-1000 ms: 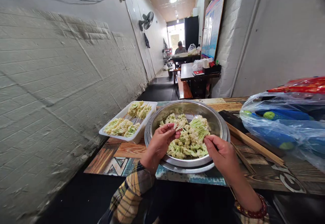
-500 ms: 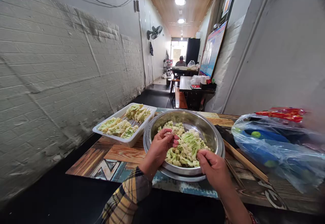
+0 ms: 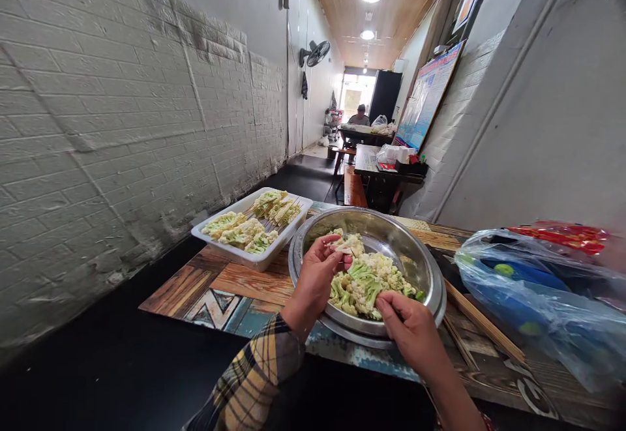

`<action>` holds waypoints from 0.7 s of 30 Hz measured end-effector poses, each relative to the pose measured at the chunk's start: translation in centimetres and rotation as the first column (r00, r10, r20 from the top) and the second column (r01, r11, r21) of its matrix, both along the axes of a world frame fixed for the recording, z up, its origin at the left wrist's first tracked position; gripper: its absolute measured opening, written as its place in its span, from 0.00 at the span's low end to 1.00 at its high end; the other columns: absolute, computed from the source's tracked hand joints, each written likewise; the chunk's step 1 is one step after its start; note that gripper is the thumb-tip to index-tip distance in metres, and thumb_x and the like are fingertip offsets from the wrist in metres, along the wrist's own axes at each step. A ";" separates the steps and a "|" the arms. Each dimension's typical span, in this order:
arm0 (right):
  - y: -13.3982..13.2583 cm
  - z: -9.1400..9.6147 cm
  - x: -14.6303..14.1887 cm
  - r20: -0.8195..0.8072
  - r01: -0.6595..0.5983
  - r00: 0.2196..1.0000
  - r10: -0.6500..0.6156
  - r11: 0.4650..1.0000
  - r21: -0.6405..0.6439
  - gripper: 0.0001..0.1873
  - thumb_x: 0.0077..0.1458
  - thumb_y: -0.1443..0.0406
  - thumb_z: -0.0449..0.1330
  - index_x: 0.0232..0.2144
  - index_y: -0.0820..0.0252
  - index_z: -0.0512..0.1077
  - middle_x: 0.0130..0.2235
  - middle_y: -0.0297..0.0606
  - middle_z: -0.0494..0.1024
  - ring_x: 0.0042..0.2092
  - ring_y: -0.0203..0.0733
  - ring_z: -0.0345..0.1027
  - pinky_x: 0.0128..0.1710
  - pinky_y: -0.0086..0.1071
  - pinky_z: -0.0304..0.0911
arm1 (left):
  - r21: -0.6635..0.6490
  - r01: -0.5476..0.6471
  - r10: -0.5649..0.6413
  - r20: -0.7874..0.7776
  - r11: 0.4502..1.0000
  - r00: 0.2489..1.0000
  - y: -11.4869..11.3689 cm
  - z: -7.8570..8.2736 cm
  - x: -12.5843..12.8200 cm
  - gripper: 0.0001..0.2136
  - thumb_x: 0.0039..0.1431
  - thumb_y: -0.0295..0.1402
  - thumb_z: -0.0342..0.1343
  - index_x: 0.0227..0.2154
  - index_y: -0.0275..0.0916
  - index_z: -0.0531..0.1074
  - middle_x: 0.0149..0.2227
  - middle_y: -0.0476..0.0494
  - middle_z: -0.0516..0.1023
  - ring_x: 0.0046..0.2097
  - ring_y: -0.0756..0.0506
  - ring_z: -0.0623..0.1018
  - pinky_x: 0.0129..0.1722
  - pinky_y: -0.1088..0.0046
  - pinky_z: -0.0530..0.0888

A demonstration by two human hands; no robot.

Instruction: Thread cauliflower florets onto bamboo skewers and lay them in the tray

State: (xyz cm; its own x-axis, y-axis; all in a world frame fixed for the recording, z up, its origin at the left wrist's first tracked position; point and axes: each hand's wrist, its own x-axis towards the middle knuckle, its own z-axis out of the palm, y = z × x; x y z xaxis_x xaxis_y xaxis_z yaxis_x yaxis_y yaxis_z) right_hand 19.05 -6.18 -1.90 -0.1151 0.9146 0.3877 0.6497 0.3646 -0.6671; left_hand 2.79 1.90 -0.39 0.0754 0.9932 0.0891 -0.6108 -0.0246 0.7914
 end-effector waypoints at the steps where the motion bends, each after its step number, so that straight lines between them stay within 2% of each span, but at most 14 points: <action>1: 0.0 0.0 -0.1 0.006 0.004 1.000 -0.004 1.000 0.005 0.18 0.62 0.59 0.47 0.23 0.58 0.66 0.19 0.30 0.67 0.24 0.37 0.63 0.25 0.27 0.56 | -0.001 -0.001 0.001 -0.007 1.000 1.000 0.0 0.0 0.0 0.15 0.43 0.28 0.64 0.37 0.37 0.71 0.27 0.50 0.74 0.29 0.51 0.75 0.32 0.74 0.71; 5: 0.0 0.1 -0.2 0.009 0.021 1.000 -0.021 1.000 -0.002 0.18 0.62 0.59 0.48 0.23 0.58 0.66 0.20 0.30 0.67 0.25 0.36 0.64 0.26 0.27 0.56 | -0.012 0.021 -0.021 -0.049 1.000 0.999 0.1 -0.3 -0.1 0.12 0.44 0.29 0.63 0.33 0.34 0.72 0.28 0.47 0.75 0.28 0.52 0.74 0.32 0.75 0.70; 12: 0.1 0.0 -0.2 0.030 0.023 0.999 -0.024 1.000 0.012 0.17 0.62 0.60 0.48 0.23 0.58 0.67 0.20 0.30 0.68 0.25 0.36 0.64 0.26 0.27 0.57 | 0.025 0.050 -0.047 -0.082 0.998 0.996 0.1 -0.6 -0.2 0.09 0.48 0.34 0.62 0.32 0.36 0.72 0.29 0.48 0.74 0.30 0.53 0.73 0.30 0.78 0.68; 16: 0.2 -0.1 -0.2 0.046 0.006 0.999 -0.008 1.000 0.029 0.17 0.62 0.60 0.48 0.25 0.59 0.69 0.22 0.31 0.70 0.26 0.36 0.66 0.27 0.27 0.58 | 0.008 0.002 -0.002 -0.067 1.000 0.998 0.0 -0.3 -0.1 0.08 0.44 0.30 0.61 0.29 0.36 0.72 0.27 0.50 0.73 0.28 0.53 0.73 0.31 0.77 0.68; 21: 0.1 -0.3 -0.2 0.051 0.015 0.999 -0.018 0.999 0.047 0.17 0.62 0.60 0.48 0.25 0.58 0.70 0.23 0.31 0.71 0.27 0.36 0.67 0.28 0.28 0.59 | -0.022 0.015 -0.018 -0.131 1.000 0.991 0.0 -0.2 0.0 0.14 0.40 0.24 0.58 0.35 0.37 0.76 0.30 0.49 0.73 0.30 0.53 0.70 0.32 0.77 0.67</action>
State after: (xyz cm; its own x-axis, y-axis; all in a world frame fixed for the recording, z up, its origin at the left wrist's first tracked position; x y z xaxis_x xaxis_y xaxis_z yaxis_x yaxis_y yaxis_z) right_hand 18.89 -6.09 -2.22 -0.1213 0.8976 0.4238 0.6891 0.3834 -0.6149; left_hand 2.82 1.94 -0.58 0.1015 0.9932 0.0563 -0.5020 0.0023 0.8649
